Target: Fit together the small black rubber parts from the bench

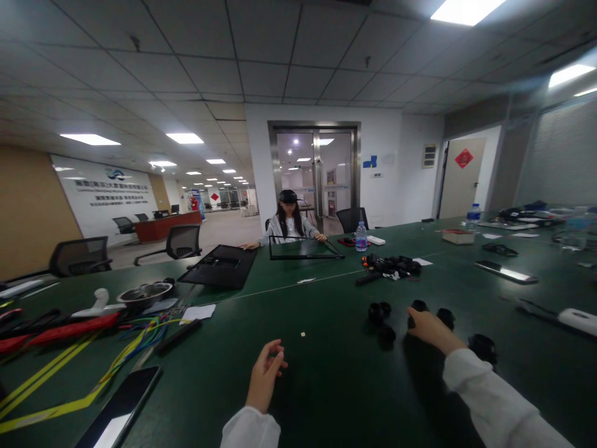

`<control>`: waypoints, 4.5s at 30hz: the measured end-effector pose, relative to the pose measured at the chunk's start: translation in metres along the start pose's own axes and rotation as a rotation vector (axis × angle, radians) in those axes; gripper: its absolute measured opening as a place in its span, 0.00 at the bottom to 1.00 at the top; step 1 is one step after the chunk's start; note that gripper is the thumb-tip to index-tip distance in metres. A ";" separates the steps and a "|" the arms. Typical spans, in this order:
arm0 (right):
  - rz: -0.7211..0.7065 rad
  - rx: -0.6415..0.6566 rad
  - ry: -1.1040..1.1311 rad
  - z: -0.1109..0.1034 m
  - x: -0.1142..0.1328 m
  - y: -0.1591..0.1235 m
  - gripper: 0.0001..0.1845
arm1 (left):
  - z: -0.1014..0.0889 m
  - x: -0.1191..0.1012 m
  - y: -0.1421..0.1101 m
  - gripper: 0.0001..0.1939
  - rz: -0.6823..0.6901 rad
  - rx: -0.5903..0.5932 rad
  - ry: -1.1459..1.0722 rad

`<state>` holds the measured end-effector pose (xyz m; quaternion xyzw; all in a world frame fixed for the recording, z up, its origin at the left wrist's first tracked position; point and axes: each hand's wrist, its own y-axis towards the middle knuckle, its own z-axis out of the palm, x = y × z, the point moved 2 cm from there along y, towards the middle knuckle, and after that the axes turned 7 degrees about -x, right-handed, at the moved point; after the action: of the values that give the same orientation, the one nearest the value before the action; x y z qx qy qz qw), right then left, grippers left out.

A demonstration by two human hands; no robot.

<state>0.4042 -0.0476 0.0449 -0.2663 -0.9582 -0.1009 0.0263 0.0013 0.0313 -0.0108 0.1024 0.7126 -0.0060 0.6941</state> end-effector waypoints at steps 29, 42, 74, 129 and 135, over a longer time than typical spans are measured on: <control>-0.246 0.394 1.379 0.049 0.244 -0.099 0.20 | 0.006 0.002 -0.001 0.27 0.259 0.096 0.182; -0.193 0.444 1.451 0.043 0.236 -0.096 0.23 | 0.002 -0.003 -0.004 0.22 0.119 0.013 0.038; -0.221 0.435 1.546 0.049 0.236 -0.094 0.23 | 0.008 -0.008 -0.009 0.21 0.063 -0.043 0.071; -0.208 0.408 1.487 0.042 0.234 -0.097 0.21 | 0.002 -0.005 -0.004 0.12 0.090 -0.025 -0.122; -0.201 0.430 1.483 0.036 0.232 -0.099 0.21 | 0.004 0.002 -0.001 0.18 0.029 -0.074 -0.120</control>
<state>0.1543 -0.0061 0.0158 -0.0301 -0.7082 -0.0667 0.7022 0.0054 0.0297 -0.0129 0.0865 0.6678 0.0245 0.7389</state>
